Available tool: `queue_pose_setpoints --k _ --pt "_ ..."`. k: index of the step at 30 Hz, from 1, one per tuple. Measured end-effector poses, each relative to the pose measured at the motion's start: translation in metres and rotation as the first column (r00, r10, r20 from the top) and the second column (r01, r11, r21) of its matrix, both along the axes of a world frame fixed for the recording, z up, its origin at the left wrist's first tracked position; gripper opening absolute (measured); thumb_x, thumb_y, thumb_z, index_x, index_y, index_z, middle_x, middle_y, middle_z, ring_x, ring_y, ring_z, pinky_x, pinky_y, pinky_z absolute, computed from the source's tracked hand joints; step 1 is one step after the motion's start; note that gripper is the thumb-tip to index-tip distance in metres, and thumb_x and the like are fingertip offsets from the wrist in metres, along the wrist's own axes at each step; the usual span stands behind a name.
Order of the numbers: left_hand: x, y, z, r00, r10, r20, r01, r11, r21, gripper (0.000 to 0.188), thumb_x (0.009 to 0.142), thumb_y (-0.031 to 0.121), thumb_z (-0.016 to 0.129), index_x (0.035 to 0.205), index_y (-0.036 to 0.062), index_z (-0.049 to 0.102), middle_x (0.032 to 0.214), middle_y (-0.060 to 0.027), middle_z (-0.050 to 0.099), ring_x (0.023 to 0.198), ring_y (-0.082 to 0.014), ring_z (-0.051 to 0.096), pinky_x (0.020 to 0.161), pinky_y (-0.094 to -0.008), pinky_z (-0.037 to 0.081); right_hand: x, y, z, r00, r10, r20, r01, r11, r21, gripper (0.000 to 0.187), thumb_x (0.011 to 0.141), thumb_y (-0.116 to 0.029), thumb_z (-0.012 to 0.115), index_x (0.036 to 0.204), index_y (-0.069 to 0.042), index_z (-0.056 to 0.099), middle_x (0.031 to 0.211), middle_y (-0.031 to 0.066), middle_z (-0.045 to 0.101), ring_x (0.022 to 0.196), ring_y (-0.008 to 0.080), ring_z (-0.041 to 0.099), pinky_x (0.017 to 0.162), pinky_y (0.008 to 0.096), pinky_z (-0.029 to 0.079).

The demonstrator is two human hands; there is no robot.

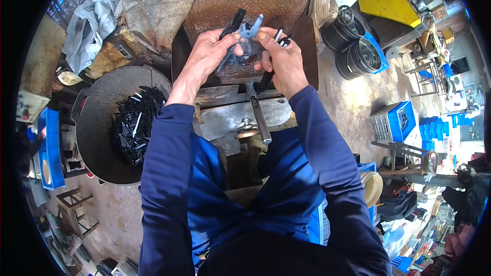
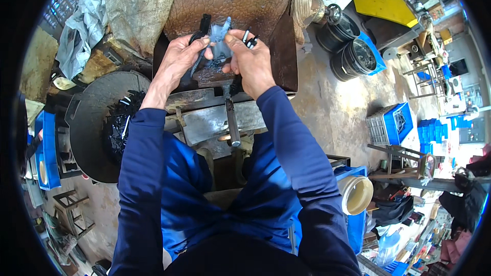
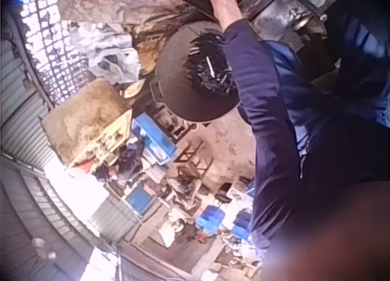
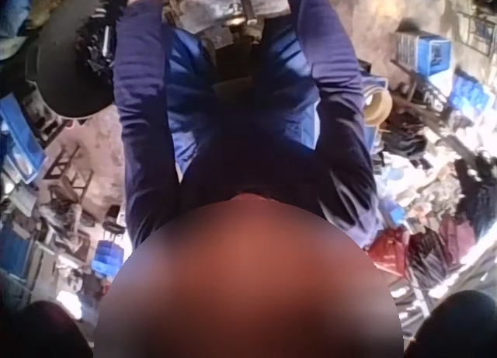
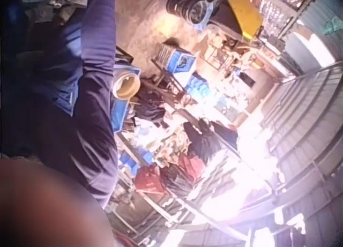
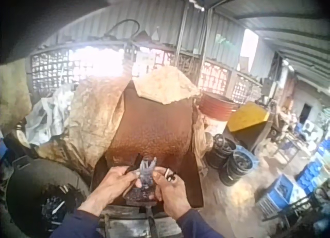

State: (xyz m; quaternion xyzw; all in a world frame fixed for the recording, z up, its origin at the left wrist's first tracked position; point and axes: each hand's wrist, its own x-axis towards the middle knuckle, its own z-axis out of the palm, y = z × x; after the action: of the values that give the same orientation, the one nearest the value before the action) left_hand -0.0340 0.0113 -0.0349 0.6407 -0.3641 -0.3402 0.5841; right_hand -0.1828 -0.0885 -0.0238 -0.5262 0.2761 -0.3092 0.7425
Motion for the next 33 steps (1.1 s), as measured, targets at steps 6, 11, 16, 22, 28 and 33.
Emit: queue_pose_setpoints --k 6,11,16,22,28,33 --pt "-0.011 0.002 0.006 0.995 -0.017 -0.100 0.016 1.000 -0.012 0.021 0.096 0.025 0.060 0.094 0.0056 0.069 0.076 0.0030 0.067 0.053 -0.0014 0.035 0.047 -0.0196 0.025 0.006 0.003 0.002 0.998 -0.053 -0.018 0.051 0.997 -0.061 0.020 0.094 -0.014 0.067 0.107 0.000 0.061 0.075 0.0057 0.063 0.044 0.0072 0.042 0.044 0.0266 0.047" --pt "0.016 0.006 -0.008 0.989 0.081 -0.122 -0.070 0.993 0.090 0.022 0.094 0.023 0.059 0.094 0.0028 0.068 0.083 -0.0010 0.071 0.054 -0.0018 0.036 0.047 -0.0205 0.027 -0.007 -0.005 -0.001 0.998 -0.064 -0.021 0.062 0.994 -0.084 0.021 0.096 -0.018 0.066 0.104 0.000 0.061 0.078 0.0073 0.063 0.045 0.0080 0.043 0.045 0.0271 0.047" --pt "0.055 0.002 -0.065 0.996 0.082 0.018 -0.084 0.979 0.184 0.024 0.093 0.020 0.058 0.102 0.0007 0.069 0.084 -0.0016 0.067 0.056 -0.0042 0.039 0.050 -0.0235 0.030 -0.028 -0.025 0.002 0.992 0.035 0.121 -0.050 0.992 0.119 0.025 0.099 -0.025 0.061 0.104 -0.001 0.060 0.090 0.0104 0.064 0.060 0.0137 0.056 0.066 0.0365 0.057" --pt "0.047 -0.008 -0.072 0.959 -0.188 0.212 0.114 0.941 0.318 0.026 0.092 0.014 0.057 0.110 -0.0002 0.069 0.085 0.0004 0.057 0.067 -0.0096 0.046 0.064 -0.0264 0.038 -0.044 -0.036 0.003 0.975 -0.100 0.201 0.014 0.922 0.388 0.023 0.102 -0.027 0.054 0.106 -0.005 0.058 0.101 0.0128 0.064 0.094 0.0280 0.065 0.095 0.0520 0.054" --pt "0.052 -0.006 -0.077 0.905 -0.256 0.339 0.185 0.956 0.228 0.028 0.091 0.013 0.056 0.113 0.0011 0.069 0.092 -0.0085 0.064 0.090 -0.0211 0.059 0.083 -0.0321 0.046 -0.040 -0.037 -0.002 0.973 -0.169 0.156 0.080 0.883 0.462 0.023 0.102 -0.027 0.052 0.106 -0.005 0.057 0.100 0.0123 0.063 0.097 0.0310 0.064 0.093 0.0509 0.054" --pt "0.052 -0.003 -0.072 0.811 -0.257 0.526 0.172 0.964 0.205 0.028 0.091 0.014 0.056 0.112 0.0001 0.069 0.095 -0.0127 0.066 0.090 -0.0270 0.062 0.083 -0.0346 0.047 -0.039 -0.043 -0.009 0.982 -0.119 0.144 0.040 0.889 0.457 0.022 0.100 -0.028 0.058 0.106 -0.006 0.057 0.093 0.0077 0.062 0.075 0.0192 0.060 0.074 0.0390 0.054"
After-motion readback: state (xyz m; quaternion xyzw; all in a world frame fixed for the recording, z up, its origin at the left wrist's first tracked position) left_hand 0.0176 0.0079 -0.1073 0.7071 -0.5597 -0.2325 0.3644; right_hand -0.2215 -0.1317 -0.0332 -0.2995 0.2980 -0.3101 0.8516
